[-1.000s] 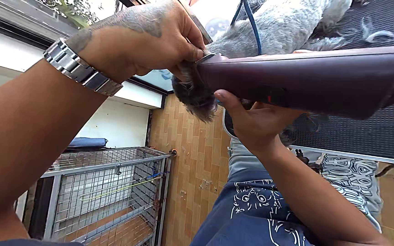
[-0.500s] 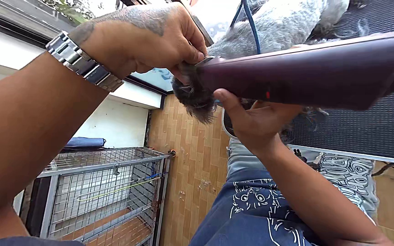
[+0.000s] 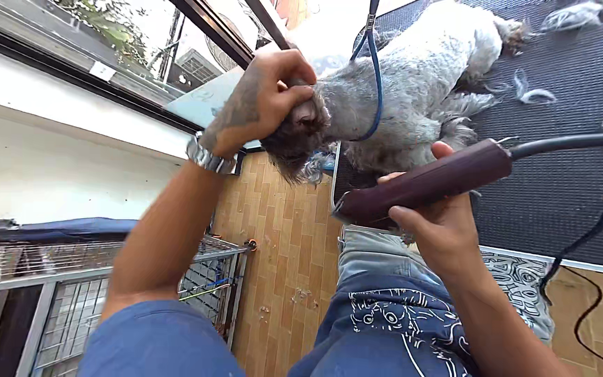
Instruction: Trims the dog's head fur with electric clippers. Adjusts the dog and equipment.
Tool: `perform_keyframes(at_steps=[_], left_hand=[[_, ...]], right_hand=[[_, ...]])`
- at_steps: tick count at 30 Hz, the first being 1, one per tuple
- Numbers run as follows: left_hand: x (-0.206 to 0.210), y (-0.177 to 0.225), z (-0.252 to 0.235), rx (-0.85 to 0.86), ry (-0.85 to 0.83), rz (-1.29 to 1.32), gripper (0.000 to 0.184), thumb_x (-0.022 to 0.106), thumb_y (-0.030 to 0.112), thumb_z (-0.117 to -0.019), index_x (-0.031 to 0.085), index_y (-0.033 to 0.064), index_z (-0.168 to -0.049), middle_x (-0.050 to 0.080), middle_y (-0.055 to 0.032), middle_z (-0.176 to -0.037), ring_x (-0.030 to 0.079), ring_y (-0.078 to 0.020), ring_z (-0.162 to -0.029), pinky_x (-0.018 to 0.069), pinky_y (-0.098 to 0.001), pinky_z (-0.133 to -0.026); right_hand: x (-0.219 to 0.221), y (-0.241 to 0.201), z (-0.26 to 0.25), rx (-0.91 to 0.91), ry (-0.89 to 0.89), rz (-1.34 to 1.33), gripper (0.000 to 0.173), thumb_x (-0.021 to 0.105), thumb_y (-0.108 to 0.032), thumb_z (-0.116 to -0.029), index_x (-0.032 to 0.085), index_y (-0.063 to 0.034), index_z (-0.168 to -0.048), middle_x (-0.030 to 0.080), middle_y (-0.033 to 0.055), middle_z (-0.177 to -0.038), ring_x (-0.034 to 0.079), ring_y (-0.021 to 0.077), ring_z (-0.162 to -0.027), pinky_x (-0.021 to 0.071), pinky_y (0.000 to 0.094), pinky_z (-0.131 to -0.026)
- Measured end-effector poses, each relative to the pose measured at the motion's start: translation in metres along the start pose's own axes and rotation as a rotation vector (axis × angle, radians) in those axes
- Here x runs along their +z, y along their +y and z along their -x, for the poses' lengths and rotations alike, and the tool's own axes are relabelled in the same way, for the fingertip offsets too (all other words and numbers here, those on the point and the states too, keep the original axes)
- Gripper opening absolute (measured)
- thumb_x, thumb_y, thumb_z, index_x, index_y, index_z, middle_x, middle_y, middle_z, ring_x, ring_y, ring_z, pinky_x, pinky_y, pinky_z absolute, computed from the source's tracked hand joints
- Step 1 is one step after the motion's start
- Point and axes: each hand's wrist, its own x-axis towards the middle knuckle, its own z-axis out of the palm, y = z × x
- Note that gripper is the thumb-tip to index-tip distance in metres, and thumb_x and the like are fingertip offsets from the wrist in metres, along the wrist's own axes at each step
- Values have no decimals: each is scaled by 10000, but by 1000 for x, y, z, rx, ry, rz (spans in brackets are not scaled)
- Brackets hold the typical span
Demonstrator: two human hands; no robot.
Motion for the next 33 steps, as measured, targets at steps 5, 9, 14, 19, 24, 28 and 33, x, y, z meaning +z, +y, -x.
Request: perform_keyframes(at_steps=[5, 9, 14, 19, 24, 28, 33], left_hand=[[29, -24, 36, 29, 110, 297, 853, 647, 668, -887, 523, -1, -1402, 610, -95, -1333, 601, -119, -1207, 524, -330, -1040], [34, -25, 33, 11, 180, 237, 520, 746, 348, -891, 627, 4, -1263, 588, -129, -1307, 562, -147, -1233, 473, -312, -1056], [26, -6, 23, 52, 123, 314, 197, 711, 208, -904, 690, 42, -1009, 635, -66, -1169, 589, -105, -1152, 493, -264, -999], [27, 15, 19, 47, 80, 410, 144, 680, 106, -916, 662, 18, -1029, 716, -77, -1114, 673, -135, -1129, 537, -328, -1042], [40, 18, 22, 35, 107, 363, 118, 567, 71, -991, 586, 1, -1084, 714, -79, -1097, 701, -103, -1048, 581, -299, -950], [46, 6, 24, -50, 145, 442, 108, 539, 89, -1017, 576, 16, -1086, 709, -49, -989, 708, -106, -906, 605, -323, -854], [53, 2, 30, -142, 117, 483, 120, 536, 68, -1014, 574, 16, -1114, 712, -40, -952, 715, -111, -863, 615, -319, -811]], right_hand=[[-15, 13, -4, -15, 116, 26, 800, 836, -85, -810, 373, -164, -1458, 712, 25, -1195, 710, 178, -1073, 613, 349, -915], [-11, 8, -1, -21, 74, 175, 760, 816, 4, -778, 404, -199, -1384, 689, -27, -1163, 701, 124, -1043, 625, 315, -875], [12, 15, 10, -387, -170, 582, 559, 748, -149, -902, 483, -132, -1393, 662, 42, -1287, 630, 154, -1225, 555, 380, -1033], [39, -23, 0, -960, -568, 937, 191, 579, -124, -1028, 652, -200, -1187, 696, 160, -1218, 603, 379, -1272, 464, 613, -1091], [47, -31, -15, -1028, -763, 1020, 207, 535, -72, -1035, 689, -175, -1126, 692, 138, -1220, 578, 370, -1307, 398, 638, -1142], [57, -15, -26, -1030, -818, 982, 201, 542, -79, -1034, 695, -178, -1119, 693, 118, -1184, 582, 360, -1297, 406, 634, -1134], [59, -3, -40, -1030, -850, 1002, 244, 538, -64, -1029, 714, -199, -1132, 702, 103, -1161, 579, 355, -1301, 397, 617, -1147]])
